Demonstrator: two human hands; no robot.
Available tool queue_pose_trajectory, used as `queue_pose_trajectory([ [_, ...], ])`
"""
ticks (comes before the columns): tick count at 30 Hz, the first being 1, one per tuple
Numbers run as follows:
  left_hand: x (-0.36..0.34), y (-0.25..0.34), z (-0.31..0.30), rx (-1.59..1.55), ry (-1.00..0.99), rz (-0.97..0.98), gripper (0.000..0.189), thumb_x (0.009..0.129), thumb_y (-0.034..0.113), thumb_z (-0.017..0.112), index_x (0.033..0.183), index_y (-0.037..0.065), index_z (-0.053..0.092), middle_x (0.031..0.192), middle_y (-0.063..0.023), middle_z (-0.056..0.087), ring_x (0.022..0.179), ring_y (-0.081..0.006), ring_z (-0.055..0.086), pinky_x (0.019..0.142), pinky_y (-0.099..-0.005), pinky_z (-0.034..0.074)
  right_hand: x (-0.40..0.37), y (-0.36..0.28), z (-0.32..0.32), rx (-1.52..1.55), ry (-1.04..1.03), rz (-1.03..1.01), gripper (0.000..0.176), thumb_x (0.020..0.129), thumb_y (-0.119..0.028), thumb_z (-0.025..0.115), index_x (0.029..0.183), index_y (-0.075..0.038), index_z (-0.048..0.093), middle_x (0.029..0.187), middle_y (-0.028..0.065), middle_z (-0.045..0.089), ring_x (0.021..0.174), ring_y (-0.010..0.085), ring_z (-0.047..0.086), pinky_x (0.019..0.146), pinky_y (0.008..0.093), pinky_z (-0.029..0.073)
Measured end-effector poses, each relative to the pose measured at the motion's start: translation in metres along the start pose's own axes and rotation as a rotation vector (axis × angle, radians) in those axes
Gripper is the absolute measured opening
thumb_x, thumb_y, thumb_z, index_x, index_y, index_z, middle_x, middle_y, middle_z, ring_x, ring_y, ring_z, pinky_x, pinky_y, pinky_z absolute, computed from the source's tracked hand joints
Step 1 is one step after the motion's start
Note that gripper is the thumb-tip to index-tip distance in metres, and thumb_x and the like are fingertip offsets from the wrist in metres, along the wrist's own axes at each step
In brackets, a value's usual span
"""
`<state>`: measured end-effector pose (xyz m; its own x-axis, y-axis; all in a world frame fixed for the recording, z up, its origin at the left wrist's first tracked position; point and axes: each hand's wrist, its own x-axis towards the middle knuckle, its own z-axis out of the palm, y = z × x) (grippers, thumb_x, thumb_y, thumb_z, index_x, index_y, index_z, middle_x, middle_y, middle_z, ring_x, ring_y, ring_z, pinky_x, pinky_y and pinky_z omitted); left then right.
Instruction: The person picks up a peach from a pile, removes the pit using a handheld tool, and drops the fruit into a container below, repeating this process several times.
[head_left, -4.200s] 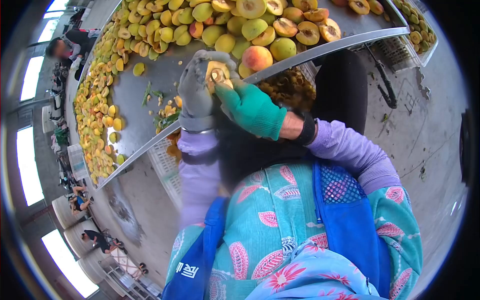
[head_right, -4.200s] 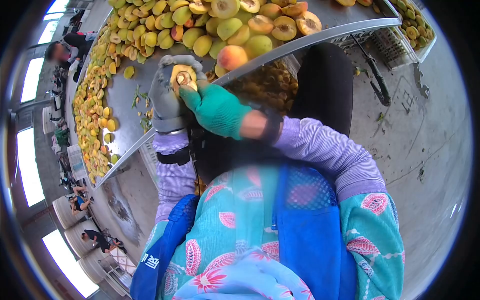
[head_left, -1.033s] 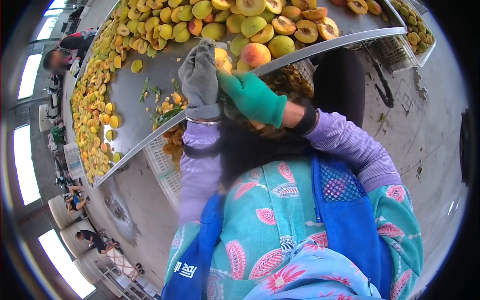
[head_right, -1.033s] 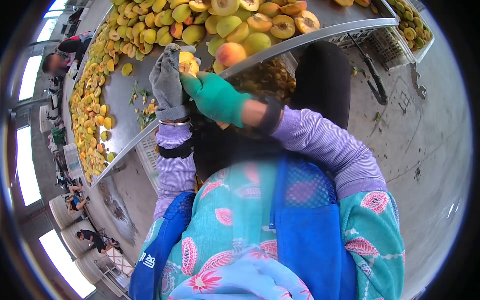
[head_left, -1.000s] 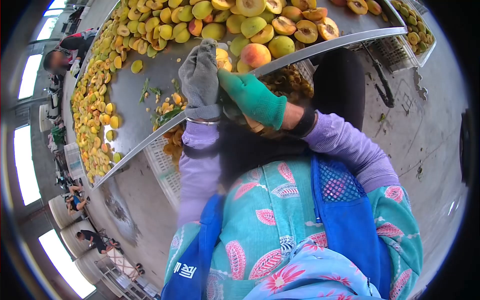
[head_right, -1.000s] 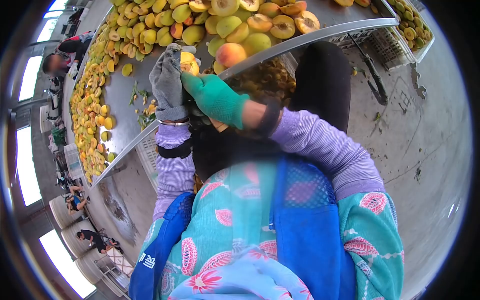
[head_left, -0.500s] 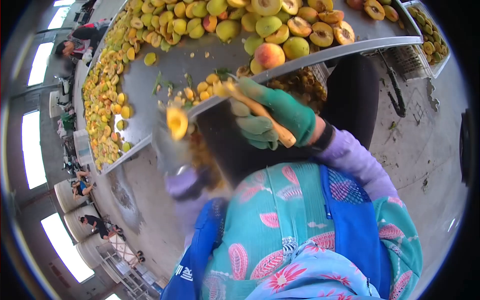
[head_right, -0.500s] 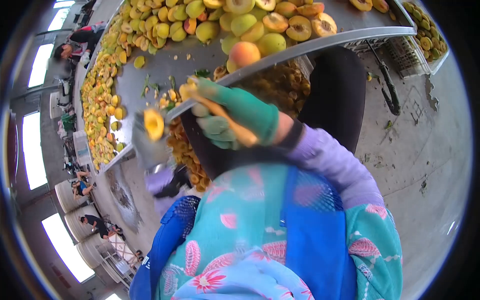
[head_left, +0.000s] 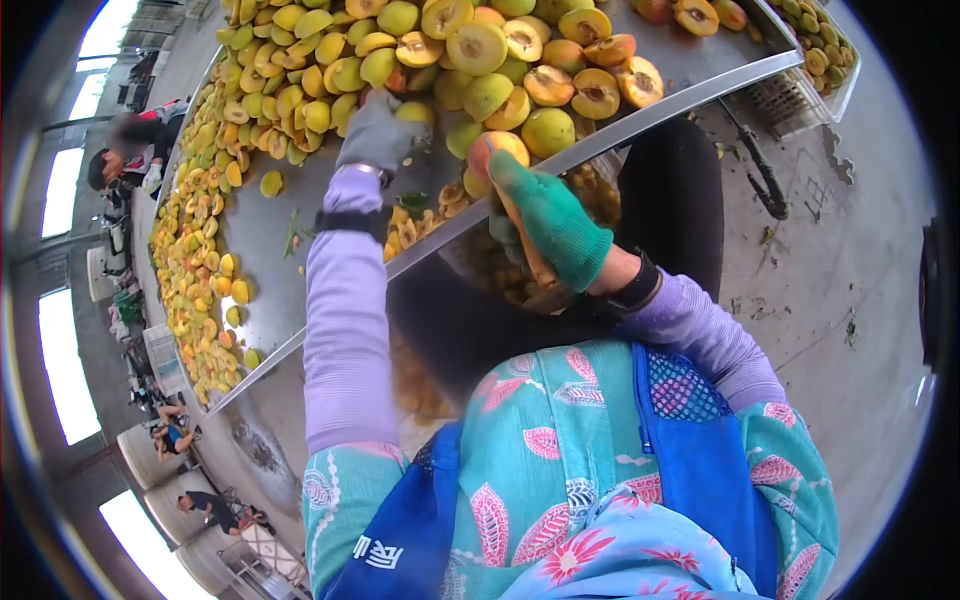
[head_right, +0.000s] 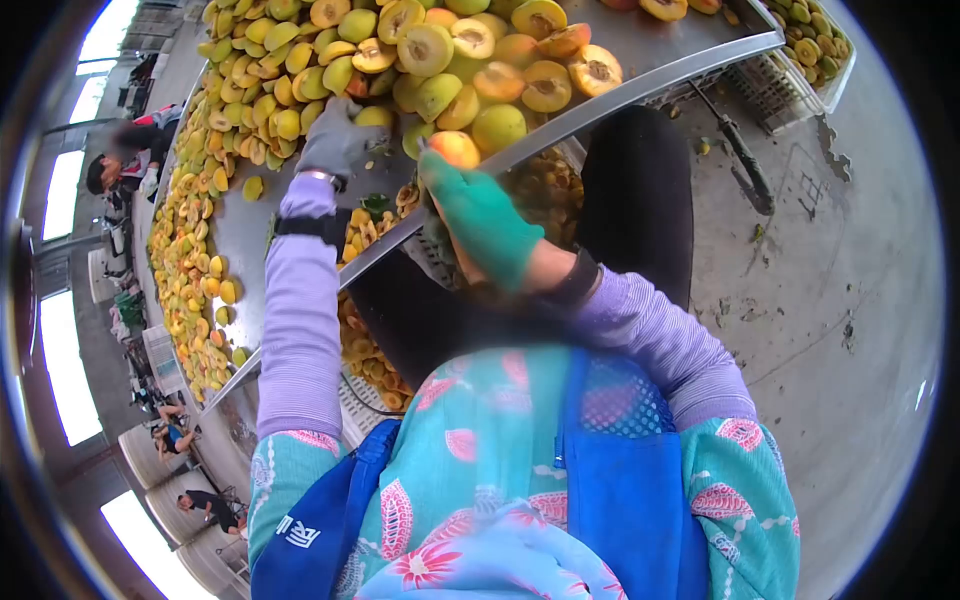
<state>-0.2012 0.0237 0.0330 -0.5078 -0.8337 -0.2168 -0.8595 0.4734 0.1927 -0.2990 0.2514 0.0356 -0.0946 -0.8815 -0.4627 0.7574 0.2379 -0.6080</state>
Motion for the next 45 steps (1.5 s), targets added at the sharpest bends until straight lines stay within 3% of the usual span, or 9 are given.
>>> queue_pose_trajectory([
  [3,-0.018,-0.068,0.021,-1.214,-0.151,-0.141,0.068,0.073,0.032,0.075,0.123,-0.005,0.048,0.104,-0.0226,0.065,0.092,-0.0381,0.063,0.083,-0.0389,0.052,0.038,0.006,-0.005,-0.607,0.062,-0.412,0.045,0.098,-0.045,0.048,0.087,-0.003,0.059,0.068,0.0018,0.055,0.053,0.0204,0.053,0.054,0.0349,0.044],
  [5,-0.035,-0.054,0.027,-0.901,-0.084,-0.084,0.074,0.075,0.043,0.073,0.131,0.0,0.05,0.112,-0.0217,0.064,0.101,-0.0383,0.062,0.089,-0.0411,0.05,0.069,0.019,-0.006,-0.835,0.108,-0.692,0.049,0.098,-0.047,0.047,0.088,0.0,0.059,0.064,0.0027,0.055,0.054,0.0227,0.054,0.055,0.0378,0.044],
  [8,-0.039,-0.001,0.021,-0.18,0.161,0.099,0.07,0.075,0.049,0.071,0.128,0.005,0.056,0.124,-0.0222,0.058,0.116,-0.0378,0.055,0.098,-0.0419,0.044,0.058,-0.003,0.01,-0.467,0.101,-0.298,0.05,0.098,-0.047,0.047,0.091,0.0,0.059,0.06,0.0065,0.056,0.056,0.0239,0.057,0.056,0.0409,0.045],
  [11,-0.008,-0.008,0.008,-0.197,-0.131,0.049,0.062,0.076,0.043,0.072,0.122,0.004,0.059,0.125,-0.0221,0.057,0.118,-0.0359,0.053,0.1,-0.0396,0.042,0.041,-0.01,-0.002,-0.511,0.057,-0.323,0.05,0.098,-0.047,0.047,0.092,0.001,0.059,0.067,0.0106,0.057,0.063,0.024,0.058,0.062,0.0411,0.047],
  [15,-0.038,-0.042,0.015,-1.693,-0.402,0.146,0.043,0.089,0.024,0.06,0.124,0.0,0.055,0.121,-0.0157,0.058,0.115,-0.0276,0.055,0.099,-0.0437,0.047,0.035,-0.004,-0.011,-0.807,0.125,-0.589,0.05,0.098,-0.047,0.046,0.089,0.0,0.059,0.077,0.0185,0.062,0.074,0.0307,0.061,0.069,0.0429,0.048],
  [18,-0.098,0.002,0.007,-1.975,-0.302,0.158,0.051,0.093,0.031,0.057,0.128,-0.004,0.05,0.12,-0.0198,0.057,0.113,-0.0291,0.056,0.1,-0.0419,0.046,0.043,0.011,-0.004,-1.122,0.119,-0.783,0.049,0.097,-0.047,0.046,0.09,0.0,0.06,0.081,0.0252,0.064,0.078,0.0406,0.062,0.068,0.0435,0.05],
  [30,-0.115,0.031,0.028,-1.223,0.285,0.2,0.044,0.099,0.033,0.046,0.111,-0.007,0.059,0.1,-0.0167,0.065,0.087,-0.0242,0.065,0.081,-0.0333,0.054,0.019,0.009,0.007,-1.142,-0.075,-0.522,0.05,0.102,-0.045,0.036,0.094,0.0,0.058,0.063,0.0122,0.064,0.058,0.0271,0.066,0.059,0.0387,0.052],
  [38,-0.108,0.046,0.039,-1.598,0.482,0.1,0.027,0.096,0.022,0.058,0.097,-0.004,0.067,0.084,-0.0105,0.068,0.073,-0.0152,0.064,0.065,-0.0266,0.053,0.031,0.044,0.011,-0.707,-0.103,-0.422,0.054,0.098,-0.049,0.042,0.095,0.002,0.056,0.063,0.0151,0.057,0.047,0.0252,0.059,0.04,0.036,0.046],
  [45,-0.096,0.015,0.029,-1.395,-0.161,0.105,0.022,0.096,0.017,0.055,0.097,-0.002,0.065,0.085,-0.0106,0.067,0.069,-0.0178,0.064,0.063,-0.0289,0.054,-0.001,0.022,0.04,0.006,-0.075,0.287,0.039,0.097,-0.052,0.045,0.091,-0.014,0.054,0.066,-0.0012,0.05,0.047,0.0101,0.046,0.041,0.0254,0.038],
])
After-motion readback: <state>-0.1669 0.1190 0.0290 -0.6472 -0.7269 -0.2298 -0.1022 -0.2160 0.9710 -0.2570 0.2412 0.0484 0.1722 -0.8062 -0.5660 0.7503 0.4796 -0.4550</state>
